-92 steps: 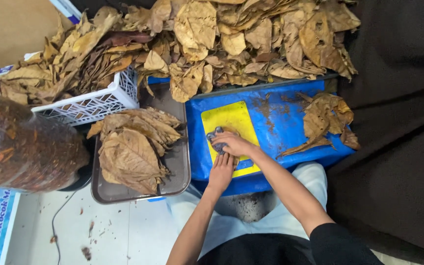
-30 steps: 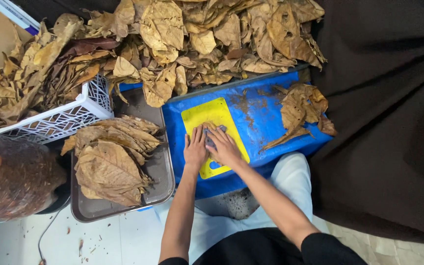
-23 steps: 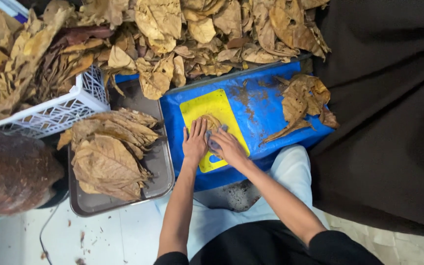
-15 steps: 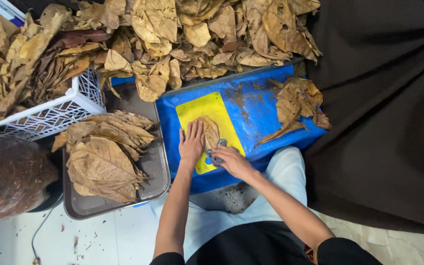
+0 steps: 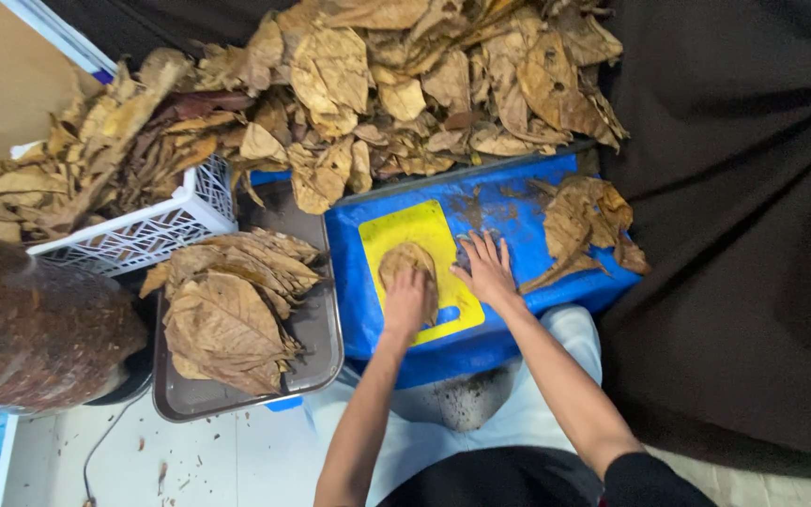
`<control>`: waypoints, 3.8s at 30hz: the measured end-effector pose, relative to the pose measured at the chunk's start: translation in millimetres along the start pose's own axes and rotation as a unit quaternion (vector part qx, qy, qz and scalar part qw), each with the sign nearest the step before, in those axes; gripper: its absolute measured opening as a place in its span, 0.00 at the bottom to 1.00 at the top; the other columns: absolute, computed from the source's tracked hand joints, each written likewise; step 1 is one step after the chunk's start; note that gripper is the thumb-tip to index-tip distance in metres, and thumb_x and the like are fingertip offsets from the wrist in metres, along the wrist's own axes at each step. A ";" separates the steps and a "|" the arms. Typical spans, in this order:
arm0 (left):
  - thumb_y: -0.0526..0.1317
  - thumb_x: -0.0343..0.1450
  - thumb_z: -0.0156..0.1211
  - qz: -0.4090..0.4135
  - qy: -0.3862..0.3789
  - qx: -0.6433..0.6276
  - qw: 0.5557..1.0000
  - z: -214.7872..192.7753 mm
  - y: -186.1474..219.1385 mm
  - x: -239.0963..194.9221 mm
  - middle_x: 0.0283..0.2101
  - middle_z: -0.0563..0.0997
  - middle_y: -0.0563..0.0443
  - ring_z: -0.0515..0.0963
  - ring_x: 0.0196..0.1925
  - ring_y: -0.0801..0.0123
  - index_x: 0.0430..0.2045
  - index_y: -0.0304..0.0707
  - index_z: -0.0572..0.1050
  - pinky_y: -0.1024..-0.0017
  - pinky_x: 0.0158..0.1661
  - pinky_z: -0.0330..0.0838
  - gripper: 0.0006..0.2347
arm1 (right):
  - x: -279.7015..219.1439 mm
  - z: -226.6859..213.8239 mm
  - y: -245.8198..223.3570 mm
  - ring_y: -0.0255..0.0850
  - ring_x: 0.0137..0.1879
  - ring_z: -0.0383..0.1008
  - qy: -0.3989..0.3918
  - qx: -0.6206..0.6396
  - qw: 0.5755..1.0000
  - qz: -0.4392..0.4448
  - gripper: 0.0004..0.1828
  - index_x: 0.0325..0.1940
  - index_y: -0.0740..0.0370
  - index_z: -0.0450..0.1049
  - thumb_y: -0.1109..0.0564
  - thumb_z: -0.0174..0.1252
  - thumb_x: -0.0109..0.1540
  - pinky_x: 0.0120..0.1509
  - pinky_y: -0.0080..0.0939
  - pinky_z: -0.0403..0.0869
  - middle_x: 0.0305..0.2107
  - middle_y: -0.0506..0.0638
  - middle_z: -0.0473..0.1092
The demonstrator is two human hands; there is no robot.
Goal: The person sits on the floor and repeatedly rubs dried leaves on a yellow cutting board, then places them into a tray. The person continues this process with multiple leaves from a large pile.
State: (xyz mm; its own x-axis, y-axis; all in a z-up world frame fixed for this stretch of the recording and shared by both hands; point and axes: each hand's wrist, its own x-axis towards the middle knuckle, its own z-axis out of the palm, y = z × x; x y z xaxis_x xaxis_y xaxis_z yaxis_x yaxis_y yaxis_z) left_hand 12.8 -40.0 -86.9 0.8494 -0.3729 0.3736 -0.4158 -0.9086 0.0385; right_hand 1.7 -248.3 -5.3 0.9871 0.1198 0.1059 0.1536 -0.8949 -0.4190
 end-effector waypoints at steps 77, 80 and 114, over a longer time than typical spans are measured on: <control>0.53 0.78 0.35 -0.134 -0.149 0.053 0.978 -72.5 21.4 -49.8 0.77 0.49 0.43 0.43 0.80 0.57 0.72 0.36 0.51 0.49 0.74 0.26 0.28 | -46.9 39.3 -21.4 0.55 0.81 0.40 -0.035 -0.110 0.956 -0.268 0.47 0.77 0.62 0.52 0.25 0.40 0.68 0.83 0.55 0.42 0.76 0.58 0.46; 0.45 0.77 0.43 -0.083 -0.094 0.042 0.991 -80.9 28.8 -49.8 0.73 0.60 0.43 0.54 0.76 0.58 0.69 0.37 0.59 0.54 0.74 0.37 0.24 | -46.6 44.9 -20.6 0.57 0.81 0.38 -0.050 -0.140 0.953 -0.262 0.50 0.78 0.64 0.51 0.23 0.42 0.66 0.83 0.56 0.41 0.76 0.60 0.44; 0.55 0.72 0.57 -0.088 -0.196 -0.108 0.971 -69.9 20.7 -38.2 0.69 0.61 0.47 0.54 0.75 0.62 0.59 0.39 0.62 0.53 0.75 0.33 0.26 | -11.4 29.5 -49.2 0.49 0.82 0.43 0.005 -0.151 0.969 -0.197 0.22 0.65 0.57 0.65 0.51 0.55 0.67 0.84 0.57 0.39 0.68 0.51 0.62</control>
State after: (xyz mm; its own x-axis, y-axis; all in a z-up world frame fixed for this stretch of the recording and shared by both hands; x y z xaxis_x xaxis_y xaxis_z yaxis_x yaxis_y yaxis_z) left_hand -51.0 -31.4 -35.6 0.9543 -0.2965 -0.0371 -0.2750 -0.9200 0.2791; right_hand -15.7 -193.0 -12.5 0.8542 0.4742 0.2132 0.4960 -0.8662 -0.0607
